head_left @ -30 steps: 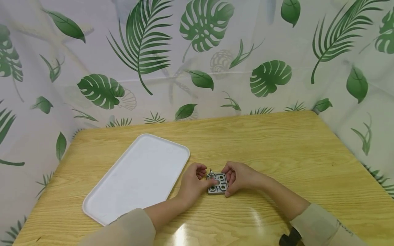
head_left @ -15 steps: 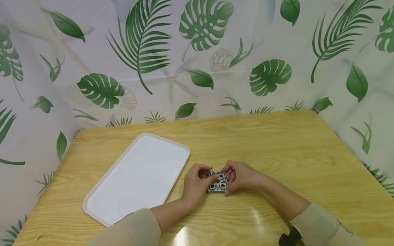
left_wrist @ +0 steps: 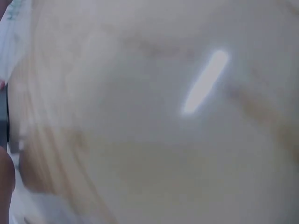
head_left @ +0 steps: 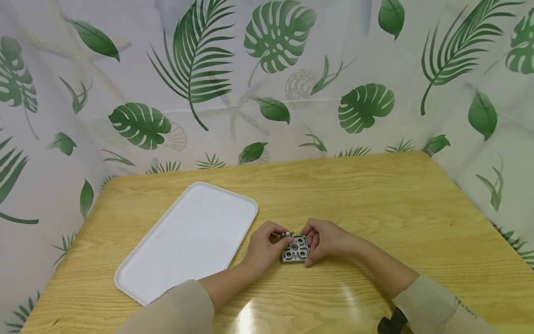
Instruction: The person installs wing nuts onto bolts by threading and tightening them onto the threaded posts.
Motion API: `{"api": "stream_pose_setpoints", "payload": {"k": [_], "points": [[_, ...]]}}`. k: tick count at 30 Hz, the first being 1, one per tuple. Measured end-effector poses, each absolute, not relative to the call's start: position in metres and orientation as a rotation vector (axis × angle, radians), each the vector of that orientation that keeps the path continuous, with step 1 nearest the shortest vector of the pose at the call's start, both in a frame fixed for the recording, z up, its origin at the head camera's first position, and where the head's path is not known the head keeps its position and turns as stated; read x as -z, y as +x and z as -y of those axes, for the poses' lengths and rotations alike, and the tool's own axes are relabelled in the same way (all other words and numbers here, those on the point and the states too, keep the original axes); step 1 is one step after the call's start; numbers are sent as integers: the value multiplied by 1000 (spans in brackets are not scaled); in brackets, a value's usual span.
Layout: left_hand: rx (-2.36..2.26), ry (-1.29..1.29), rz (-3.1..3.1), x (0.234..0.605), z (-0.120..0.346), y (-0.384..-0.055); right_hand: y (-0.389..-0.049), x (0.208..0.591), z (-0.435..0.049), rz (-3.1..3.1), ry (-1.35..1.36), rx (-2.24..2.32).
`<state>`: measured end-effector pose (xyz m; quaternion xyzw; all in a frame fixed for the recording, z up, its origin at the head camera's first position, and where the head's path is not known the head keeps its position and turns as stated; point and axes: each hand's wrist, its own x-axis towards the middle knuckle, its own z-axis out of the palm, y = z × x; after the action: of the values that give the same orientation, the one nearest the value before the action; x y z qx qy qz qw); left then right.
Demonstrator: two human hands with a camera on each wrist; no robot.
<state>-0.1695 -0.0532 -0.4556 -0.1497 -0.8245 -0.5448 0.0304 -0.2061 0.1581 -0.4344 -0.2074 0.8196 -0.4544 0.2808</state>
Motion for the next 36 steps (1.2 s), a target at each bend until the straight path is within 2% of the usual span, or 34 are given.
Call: {"api": "stream_pose_setpoints", "payload": {"k": [8,16,19,24,29,36], "points": [[1918,-754,2881,448,76,-203,-206,433,-160,-2151,-565,1238],[1920,-1295,3203,426,77,-241,-206,435,-163,-2146,-572,1252],[1929,-1345,3274,423,76,-248,-206,437,-163,-2133,-582,1268],[1984,-1260,3284,426,78,-250,-206,439,-163,-2117,-583,1279],[2142,-945,3122,435,80,-242,-206,440,-164,-2098,-594,1304],[2136,-480,2867,444,66,-200,-206,440,-166,-2088,-619,1329]]}}
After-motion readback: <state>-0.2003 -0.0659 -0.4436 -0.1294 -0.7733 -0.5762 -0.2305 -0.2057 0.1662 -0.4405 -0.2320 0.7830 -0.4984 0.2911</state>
